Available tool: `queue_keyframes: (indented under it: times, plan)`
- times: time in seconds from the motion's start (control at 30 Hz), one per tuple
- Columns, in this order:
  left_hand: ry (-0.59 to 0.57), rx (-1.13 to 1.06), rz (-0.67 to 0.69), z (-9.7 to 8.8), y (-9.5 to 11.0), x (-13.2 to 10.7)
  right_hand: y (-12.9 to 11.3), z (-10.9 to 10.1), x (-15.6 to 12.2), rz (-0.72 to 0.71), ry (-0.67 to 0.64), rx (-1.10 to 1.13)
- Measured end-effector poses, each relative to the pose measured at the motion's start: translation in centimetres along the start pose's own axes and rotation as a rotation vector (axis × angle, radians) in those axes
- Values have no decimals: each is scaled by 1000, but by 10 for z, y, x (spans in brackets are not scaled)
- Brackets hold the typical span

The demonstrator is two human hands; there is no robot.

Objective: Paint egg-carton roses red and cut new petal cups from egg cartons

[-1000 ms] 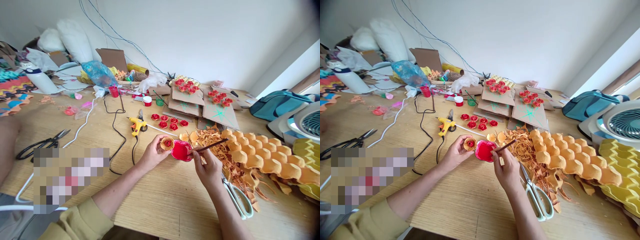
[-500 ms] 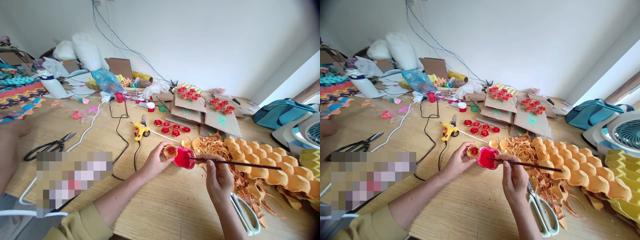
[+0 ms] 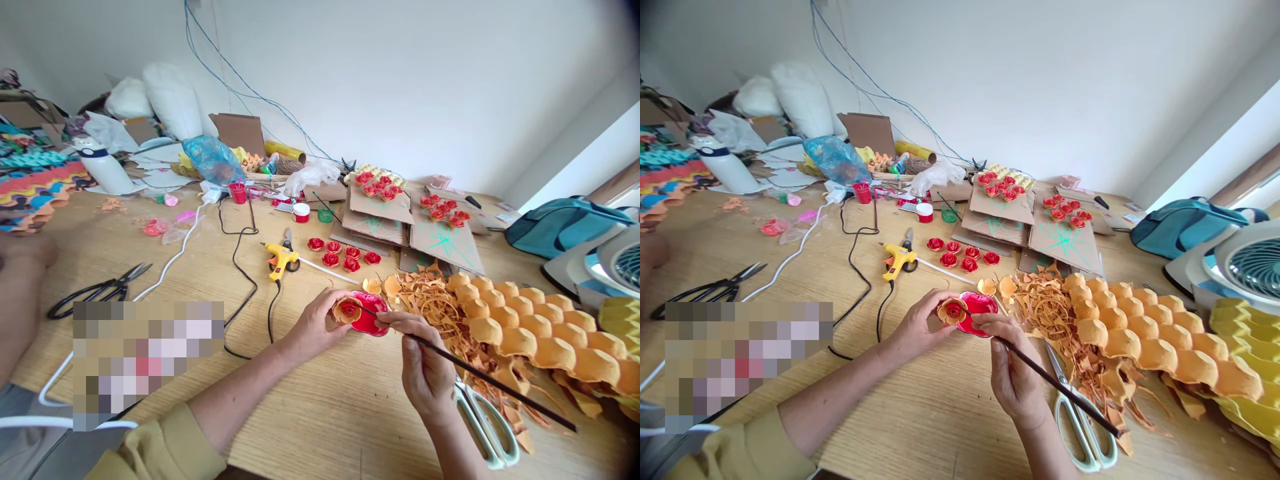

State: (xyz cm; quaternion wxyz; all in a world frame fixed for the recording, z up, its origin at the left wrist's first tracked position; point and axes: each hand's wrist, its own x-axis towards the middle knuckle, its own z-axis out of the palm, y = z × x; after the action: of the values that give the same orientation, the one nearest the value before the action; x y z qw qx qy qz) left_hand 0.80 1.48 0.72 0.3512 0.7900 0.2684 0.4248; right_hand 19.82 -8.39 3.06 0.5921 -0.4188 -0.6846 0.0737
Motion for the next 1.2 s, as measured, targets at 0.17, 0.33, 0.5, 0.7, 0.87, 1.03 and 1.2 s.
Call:
queue_keyframes:
  times: [0.17, 0.33, 0.5, 0.7, 0.87, 1.03, 1.2]
  plan:
    - [-23, -2, 20, 0, -1, 0, 3, -1, 0, -12, -55, -13]
    - [-60, -17, 60, -2, 0, 0, 4, -2, 1, -17, -104, -33]
    - [-75, -20, 70, -2, 0, -1, 6, -2, 2, -5, -129, -64]
    - [-82, -8, 89, -1, -2, 0, 7, -2, 1, -52, -76, -42]
    - [-85, -2, 87, -3, -2, -1, 6, -3, 0, -42, -52, 17]
    - [-83, -13, 100, -3, -3, -1, 4, -3, 1, -34, -110, -12]
    - [-99, -9, 129, -2, -4, -1, 6, -2, 3, -20, -126, -78]
